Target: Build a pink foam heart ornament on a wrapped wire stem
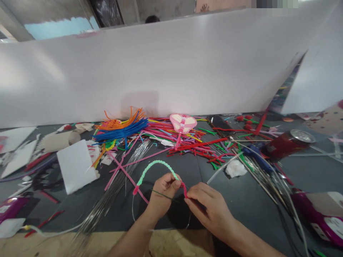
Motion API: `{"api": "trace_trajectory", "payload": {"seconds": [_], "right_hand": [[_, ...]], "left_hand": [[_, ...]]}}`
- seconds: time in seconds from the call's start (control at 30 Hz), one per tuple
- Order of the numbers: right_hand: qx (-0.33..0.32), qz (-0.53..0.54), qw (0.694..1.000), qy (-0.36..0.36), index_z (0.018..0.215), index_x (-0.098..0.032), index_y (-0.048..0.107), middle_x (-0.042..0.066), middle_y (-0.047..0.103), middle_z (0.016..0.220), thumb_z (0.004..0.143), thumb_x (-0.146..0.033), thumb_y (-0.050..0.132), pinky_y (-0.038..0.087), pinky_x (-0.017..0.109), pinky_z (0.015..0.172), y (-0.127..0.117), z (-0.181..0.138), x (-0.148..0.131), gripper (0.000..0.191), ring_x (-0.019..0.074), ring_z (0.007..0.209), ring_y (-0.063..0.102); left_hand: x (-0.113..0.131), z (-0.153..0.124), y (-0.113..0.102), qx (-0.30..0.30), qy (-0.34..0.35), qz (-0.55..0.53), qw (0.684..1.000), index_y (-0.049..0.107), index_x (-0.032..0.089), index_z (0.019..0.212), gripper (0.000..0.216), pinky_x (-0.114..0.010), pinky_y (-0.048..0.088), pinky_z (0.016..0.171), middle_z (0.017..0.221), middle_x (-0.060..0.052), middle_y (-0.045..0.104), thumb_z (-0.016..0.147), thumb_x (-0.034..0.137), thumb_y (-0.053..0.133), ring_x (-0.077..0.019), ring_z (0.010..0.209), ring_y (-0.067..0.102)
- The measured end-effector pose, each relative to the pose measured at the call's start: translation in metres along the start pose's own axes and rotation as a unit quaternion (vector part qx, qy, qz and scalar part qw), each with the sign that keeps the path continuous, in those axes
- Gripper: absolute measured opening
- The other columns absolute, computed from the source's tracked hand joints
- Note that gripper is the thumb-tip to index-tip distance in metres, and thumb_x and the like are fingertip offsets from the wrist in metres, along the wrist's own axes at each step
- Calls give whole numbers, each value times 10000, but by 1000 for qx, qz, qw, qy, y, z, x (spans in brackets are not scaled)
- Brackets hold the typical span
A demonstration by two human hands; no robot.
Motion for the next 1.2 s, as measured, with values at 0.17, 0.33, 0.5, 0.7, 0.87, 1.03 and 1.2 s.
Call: {"api": "trace_trajectory", "payload": {"seconds": [0.17,0.33,0.5,0.7,0.87,1.03,1.2], "right_hand": [[-14,87,989,121,777,-186,605,13,605,700,851,-216,563,416,231,608,-1,1,2,90,118,652,519],[-8,359,862,356,768,-171,560,-3,602,690,854,-411,560,318,176,457,3,2,10,254,53,501,411],[18,520,728,447,749,-178,492,-57,523,616,745,-469,680,211,151,362,15,2,16,346,19,404,318],[-1,421,816,396,762,-178,494,-83,427,528,793,-502,611,312,167,414,8,2,19,346,46,431,369],[-49,212,929,298,750,-174,552,-48,493,603,787,-378,622,360,193,490,-2,4,13,219,80,529,438],[-46,19,977,209,620,-183,525,-31,518,594,821,-266,567,353,214,534,-1,2,8,221,98,553,469],[-50,29,981,186,596,-183,495,-29,504,589,855,-291,524,342,214,537,2,0,7,282,95,551,461]], "left_hand": [[-4,-2,-1,-57,40,75,995,552,164,770,284,-247,372,652,701,2,493,843,437,520,-129,669,435],[-5,-3,-1,-86,49,56,994,524,164,779,267,-267,375,699,752,-16,495,868,414,491,-144,724,449],[-6,-3,1,-99,47,13,994,513,163,753,279,-256,363,693,733,-8,486,860,421,511,-134,710,436],[-4,-2,-3,-61,20,10,998,553,157,791,251,-267,381,745,772,-21,538,861,396,517,-145,753,477],[3,-2,-4,-42,35,53,997,578,154,784,262,-269,397,722,759,-28,563,856,400,522,-153,737,506],[0,-3,-2,-32,35,78,996,574,159,799,248,-260,395,721,762,-25,560,860,394,517,-151,742,508],[-2,-4,1,-44,48,98,993,535,167,785,240,-257,383,711,752,-16,527,885,376,470,-146,730,483]]}}
Point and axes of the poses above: each hand's wrist, its own z-axis towards the middle knuckle, its own y-axis out of the palm, x = y × z, the point moved 1 cm from there along z, towards the middle knuckle
